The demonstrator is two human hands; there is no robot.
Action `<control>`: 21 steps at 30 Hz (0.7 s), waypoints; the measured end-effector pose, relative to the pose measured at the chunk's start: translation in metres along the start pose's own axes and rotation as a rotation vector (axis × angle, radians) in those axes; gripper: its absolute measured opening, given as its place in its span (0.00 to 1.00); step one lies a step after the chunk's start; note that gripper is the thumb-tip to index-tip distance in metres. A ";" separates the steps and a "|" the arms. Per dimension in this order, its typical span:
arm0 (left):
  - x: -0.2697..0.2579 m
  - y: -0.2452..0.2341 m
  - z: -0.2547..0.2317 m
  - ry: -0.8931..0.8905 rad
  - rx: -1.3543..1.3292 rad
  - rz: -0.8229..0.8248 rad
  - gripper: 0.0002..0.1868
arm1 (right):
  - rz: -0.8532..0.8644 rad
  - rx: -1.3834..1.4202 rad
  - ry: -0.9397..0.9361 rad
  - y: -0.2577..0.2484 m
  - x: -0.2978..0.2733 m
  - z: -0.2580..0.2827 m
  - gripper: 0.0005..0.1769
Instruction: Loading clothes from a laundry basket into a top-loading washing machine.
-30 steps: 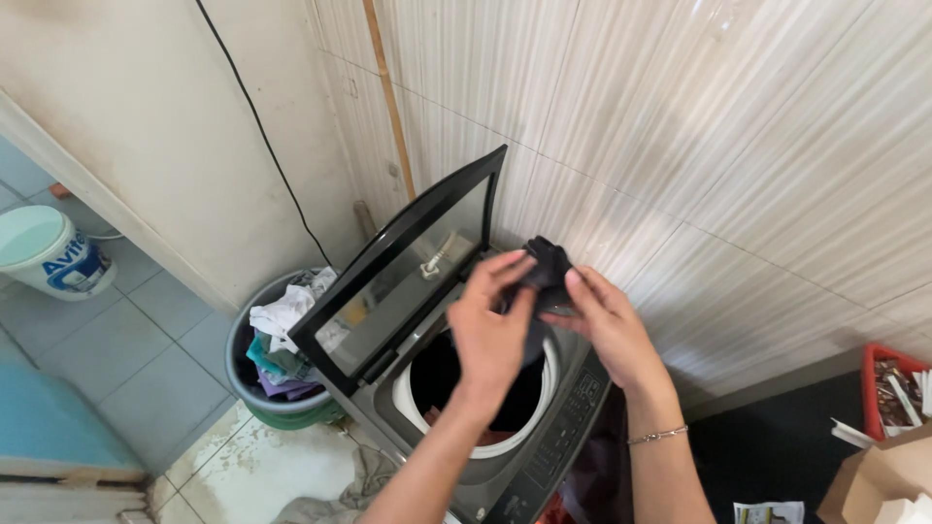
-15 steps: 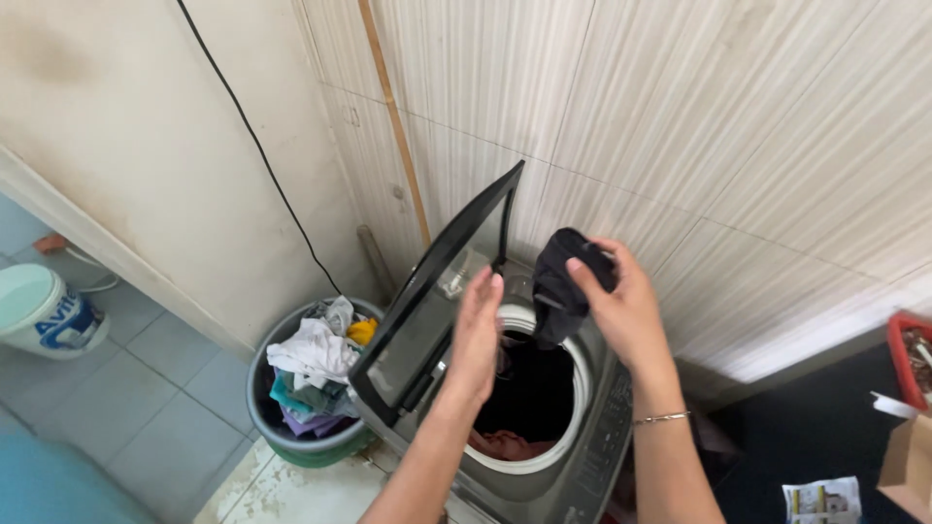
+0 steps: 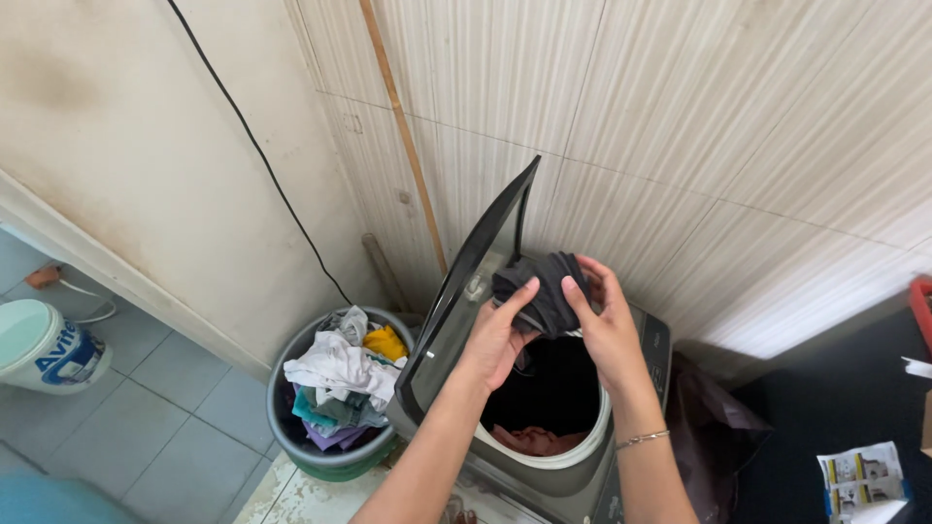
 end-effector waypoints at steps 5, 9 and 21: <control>0.002 0.002 0.003 0.048 0.107 -0.096 0.26 | -0.066 0.027 0.050 0.002 -0.009 -0.006 0.27; -0.019 0.014 -0.035 0.322 0.454 -0.418 0.25 | -0.025 -0.122 -0.038 0.014 -0.015 0.005 0.25; -0.015 0.059 -0.029 0.546 0.766 -0.555 0.20 | -0.141 -0.339 -0.096 -0.016 -0.014 0.031 0.18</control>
Point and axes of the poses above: each hand's wrist, its own x-axis towards the middle knuckle, its own y-axis out of the palm, z = x × y, the point moved 8 cm from there along x, towards the middle knuckle, and after that the axes turned 13 degrees about x, right-handed, at the moved point
